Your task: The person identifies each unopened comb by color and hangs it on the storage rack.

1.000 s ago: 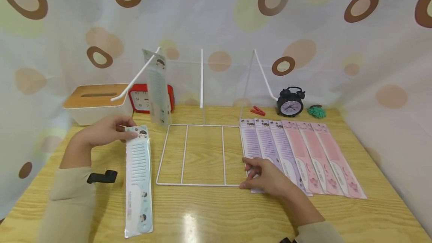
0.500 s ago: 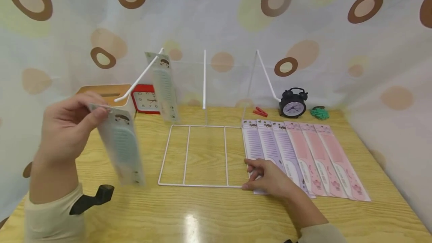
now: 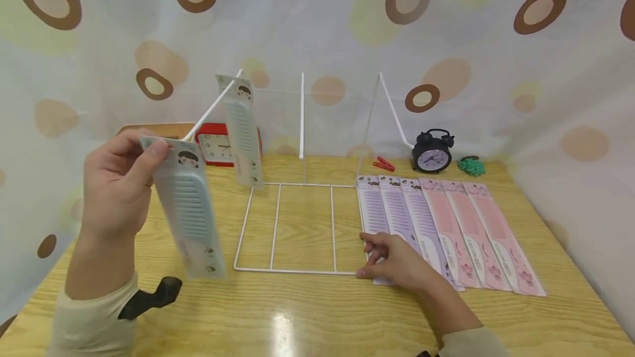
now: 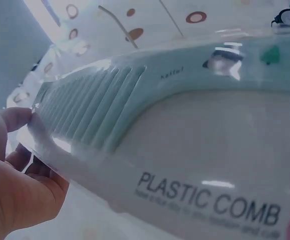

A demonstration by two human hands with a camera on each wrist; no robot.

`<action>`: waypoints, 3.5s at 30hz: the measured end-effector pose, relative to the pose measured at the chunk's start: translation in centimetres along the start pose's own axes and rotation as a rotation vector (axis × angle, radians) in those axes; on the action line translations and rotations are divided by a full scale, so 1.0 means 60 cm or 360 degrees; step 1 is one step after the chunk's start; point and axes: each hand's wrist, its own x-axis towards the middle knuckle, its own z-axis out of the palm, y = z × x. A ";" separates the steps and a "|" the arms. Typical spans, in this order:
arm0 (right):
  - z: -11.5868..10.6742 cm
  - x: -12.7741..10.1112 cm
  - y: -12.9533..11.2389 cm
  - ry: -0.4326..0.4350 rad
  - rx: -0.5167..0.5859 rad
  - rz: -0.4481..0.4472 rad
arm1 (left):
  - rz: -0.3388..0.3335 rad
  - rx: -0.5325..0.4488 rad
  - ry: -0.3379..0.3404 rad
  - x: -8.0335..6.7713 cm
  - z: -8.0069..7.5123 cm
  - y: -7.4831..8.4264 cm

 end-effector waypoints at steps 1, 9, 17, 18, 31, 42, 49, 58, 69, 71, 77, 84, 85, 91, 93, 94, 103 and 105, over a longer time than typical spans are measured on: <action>0.000 0.001 0.000 0.0004 0.0003 0.0001 | 0.0009 -0.0002 0.0011 0.000 0.001 0.000; 0.001 0.001 0.002 -0.0008 0.0010 0.0021 | -0.0026 0.0023 0.0003 0.003 0.005 -0.009; -0.002 0.002 0.001 0.0002 -0.0013 0.0023 | -0.0104 0.0240 0.0020 0.014 0.002 -0.035; -0.003 0.002 0.001 0.0001 -0.0006 0.0020 | -0.0127 0.0287 0.0023 0.016 0.002 -0.038; -0.002 0.004 0.004 0.0005 0.0009 0.0002 | -0.0345 0.0515 0.0015 0.034 -0.010 -0.105; -0.005 0.007 0.001 0.0010 -0.0021 -0.0008 | -0.0248 0.0649 0.0073 0.035 -0.003 -0.123; -0.003 0.003 0.001 0.0012 0.0007 0.0028 | -0.0294 0.0629 0.0135 0.034 0.002 -0.128; -0.002 0.003 0.003 0.0011 -0.0014 -0.0006 | -0.0285 0.0653 0.0128 0.035 0.002 -0.134; -0.002 0.003 0.006 0.0003 0.0008 0.0016 | -0.0302 0.0630 0.0101 0.033 -0.001 -0.133; -0.003 0.003 0.005 0.0001 0.0010 0.0008 | -0.0307 0.0609 0.0088 0.032 -0.003 -0.133; -0.005 0.004 0.001 -0.0009 0.0013 -0.0007 | -0.0372 0.0556 0.0025 0.022 -0.010 -0.135; -0.023 -0.001 -0.007 -0.0122 0.0142 -0.0049 | -0.0395 0.0582 -0.0048 0.016 -0.014 -0.135; -0.029 0.000 -0.007 -0.0114 0.0139 -0.0042 | -0.0402 0.0580 -0.0070 0.015 -0.015 -0.134; -0.079 0.046 -0.003 0.0092 -0.0011 0.0110 | -0.0421 0.0552 -0.0305 0.001 -0.016 -0.122; -0.096 0.069 0.001 0.0148 -0.0104 0.0164 | -0.0414 0.0599 -0.0357 -0.006 -0.015 -0.119; -0.104 0.080 0.005 0.0164 -0.0133 0.0185 | -0.0415 0.0627 -0.0366 -0.009 -0.015 -0.117; -0.143 0.154 0.026 0.0070 -0.0552 0.0314 | -0.0611 0.0908 -0.0485 -0.033 -0.038 -0.102; -0.147 0.164 0.025 0.0020 -0.0679 0.0317 | -0.0692 0.0910 -0.0661 -0.042 -0.050 -0.102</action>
